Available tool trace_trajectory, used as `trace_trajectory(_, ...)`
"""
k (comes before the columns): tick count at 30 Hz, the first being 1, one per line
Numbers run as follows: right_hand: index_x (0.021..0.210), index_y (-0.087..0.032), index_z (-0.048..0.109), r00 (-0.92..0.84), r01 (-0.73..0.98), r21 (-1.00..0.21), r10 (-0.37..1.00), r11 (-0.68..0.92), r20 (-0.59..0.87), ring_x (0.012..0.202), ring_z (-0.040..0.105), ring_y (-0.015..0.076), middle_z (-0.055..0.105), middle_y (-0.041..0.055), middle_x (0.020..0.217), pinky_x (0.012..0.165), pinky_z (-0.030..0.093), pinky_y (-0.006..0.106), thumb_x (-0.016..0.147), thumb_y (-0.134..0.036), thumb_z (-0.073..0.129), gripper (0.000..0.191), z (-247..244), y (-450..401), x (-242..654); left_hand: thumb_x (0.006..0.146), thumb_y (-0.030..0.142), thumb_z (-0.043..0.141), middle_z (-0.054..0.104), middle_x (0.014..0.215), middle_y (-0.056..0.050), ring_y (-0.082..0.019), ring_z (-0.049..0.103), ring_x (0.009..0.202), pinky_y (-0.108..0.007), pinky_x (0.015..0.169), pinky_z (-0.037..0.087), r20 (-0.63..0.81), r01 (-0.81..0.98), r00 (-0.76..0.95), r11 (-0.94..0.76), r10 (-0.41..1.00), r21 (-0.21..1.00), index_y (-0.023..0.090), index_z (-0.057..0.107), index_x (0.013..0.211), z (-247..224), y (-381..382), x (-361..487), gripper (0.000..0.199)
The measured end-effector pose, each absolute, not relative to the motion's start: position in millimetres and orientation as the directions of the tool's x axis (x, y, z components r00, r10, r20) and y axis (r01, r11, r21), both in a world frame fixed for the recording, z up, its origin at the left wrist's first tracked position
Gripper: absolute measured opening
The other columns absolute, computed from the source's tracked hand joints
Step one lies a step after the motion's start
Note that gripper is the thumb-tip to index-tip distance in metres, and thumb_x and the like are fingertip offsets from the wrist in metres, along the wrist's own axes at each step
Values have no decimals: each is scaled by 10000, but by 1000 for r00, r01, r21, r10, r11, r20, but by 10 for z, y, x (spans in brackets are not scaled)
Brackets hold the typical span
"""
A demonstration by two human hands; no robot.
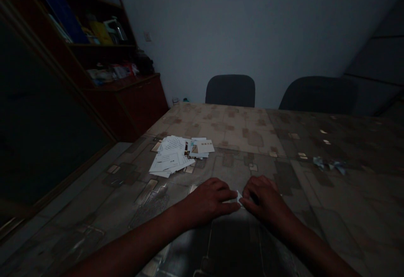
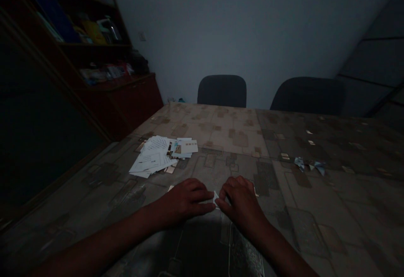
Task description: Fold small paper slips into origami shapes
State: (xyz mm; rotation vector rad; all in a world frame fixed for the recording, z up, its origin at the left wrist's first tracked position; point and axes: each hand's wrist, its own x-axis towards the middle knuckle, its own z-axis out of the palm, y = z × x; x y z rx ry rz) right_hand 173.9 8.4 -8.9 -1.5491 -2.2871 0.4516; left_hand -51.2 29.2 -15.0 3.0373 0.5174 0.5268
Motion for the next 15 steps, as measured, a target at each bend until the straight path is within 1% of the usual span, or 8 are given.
trace_trajectory(3,743,-216,611,-324,818,-471,941,331,98,853,548,233,638,17,815,784,345,364,775,-186,687,88,-109,101,1771,959,247,564,664,1179,-34,-198,567,1020,-366,871,406,325,331,883,-940,339,81,241,605,1179,-140,286,-497,224)
trace_trajectory(6,757,-220,596,-312,785,-534,945,314,97,864,553,232,645,9,818,789,352,360,779,-149,651,92,-127,124,1853,962,258,559,665,1175,-28,-198,569,1023,-353,865,408,317,340,880,-935,353,99,248,611,1167,-117,279,-492,212)
trace_trajectory(10,759,-224,588,-266,741,-612,958,275,108,859,559,231,648,10,821,795,367,360,829,-200,604,75,-132,103,1919,965,259,553,673,1161,-32,-192,564,1033,-350,880,410,325,347,873,-932,362,107,255,619,1160,-113,276,-488,206)
trace_trajectory(12,763,-224,602,-248,746,-610,962,267,118,880,554,235,647,12,838,809,361,366,822,-224,628,65,-131,66,1900,959,257,563,675,1154,-36,-188,565,1028,-351,881,413,332,345,873,-933,358,98,254,621,1162,-122,277,-486,211)
trace_trajectory(15,754,-226,621,-242,770,-578,962,270,127,904,546,239,643,9,853,826,347,370,781,-209,679,66,-132,18,1843,957,259,565,676,1152,-39,-188,568,1017,-350,870,422,330,342,876,-935,352,89,246,622,1161,-130,278,-485,212)
